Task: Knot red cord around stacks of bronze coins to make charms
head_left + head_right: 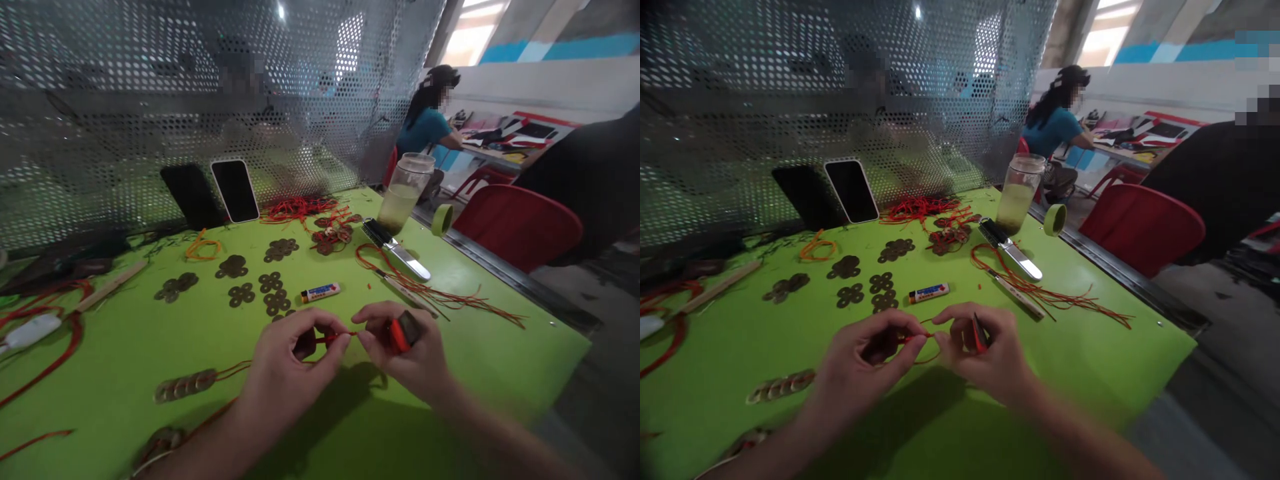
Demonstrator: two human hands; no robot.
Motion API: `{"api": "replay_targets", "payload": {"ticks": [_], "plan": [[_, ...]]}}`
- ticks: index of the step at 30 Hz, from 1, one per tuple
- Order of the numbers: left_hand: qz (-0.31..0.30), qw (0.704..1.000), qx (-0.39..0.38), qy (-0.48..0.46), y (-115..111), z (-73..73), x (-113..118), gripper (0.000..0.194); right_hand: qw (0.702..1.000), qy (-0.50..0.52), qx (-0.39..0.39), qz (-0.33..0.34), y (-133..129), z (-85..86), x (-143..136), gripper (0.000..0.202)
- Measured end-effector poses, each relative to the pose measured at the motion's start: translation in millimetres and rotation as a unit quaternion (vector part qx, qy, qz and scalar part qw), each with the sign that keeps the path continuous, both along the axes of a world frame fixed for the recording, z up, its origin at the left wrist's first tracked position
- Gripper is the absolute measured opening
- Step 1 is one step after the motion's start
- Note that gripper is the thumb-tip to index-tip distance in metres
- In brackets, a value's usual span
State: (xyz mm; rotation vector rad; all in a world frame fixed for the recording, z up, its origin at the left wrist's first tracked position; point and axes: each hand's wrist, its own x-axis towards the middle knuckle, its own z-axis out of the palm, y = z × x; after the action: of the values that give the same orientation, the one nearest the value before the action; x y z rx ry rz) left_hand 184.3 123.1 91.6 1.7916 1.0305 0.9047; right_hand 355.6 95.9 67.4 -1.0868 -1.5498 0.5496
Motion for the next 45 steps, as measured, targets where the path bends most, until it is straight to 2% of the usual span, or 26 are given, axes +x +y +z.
{"api": "replay_targets", "payload": {"ticks": [4, 12, 24, 31, 35, 40, 45], "plan": [[-0.004, 1.000, 0.011, 0.008, 1.4, -1.7, 1.7, 0.005, 0.998, -0.027, 0.048, -0.018, -2.1, -1.4, -2.8, 0.011], [-0.008, 1.000, -0.017, 0.002, 0.9, -3.7, 5.4, 0.004, 0.996, -0.061, 0.063, -0.020, -0.4, 2.8, -5.3, 0.017], [-0.005, 0.999, -0.035, 0.003, -0.5, -7.0, 7.7, 0.007, 0.999, -0.015, -0.034, 0.005, -2.3, -1.1, -0.8, 0.018], [-0.012, 0.998, -0.055, -0.011, -1.6, -6.3, 7.3, 0.006, 0.999, -0.002, -0.044, 0.007, -2.6, 2.1, -1.0, 0.020], [-0.002, 0.998, -0.065, -0.024, -0.2, -6.8, 7.3, 0.005, 0.999, 0.005, -0.048, 0.014, -2.0, 3.3, 0.2, 0.014], [0.000, 0.998, -0.046, -0.039, 1.6, -8.1, 5.1, 0.006, 0.999, -0.009, -0.044, 0.018, 0.5, 3.4, 1.2, 0.016], [0.005, 0.999, -0.027, -0.019, 0.7, -8.9, 3.3, 0.008, 0.992, 0.025, -0.119, 0.035, 0.5, 0.7, 0.8, 0.010]]}}
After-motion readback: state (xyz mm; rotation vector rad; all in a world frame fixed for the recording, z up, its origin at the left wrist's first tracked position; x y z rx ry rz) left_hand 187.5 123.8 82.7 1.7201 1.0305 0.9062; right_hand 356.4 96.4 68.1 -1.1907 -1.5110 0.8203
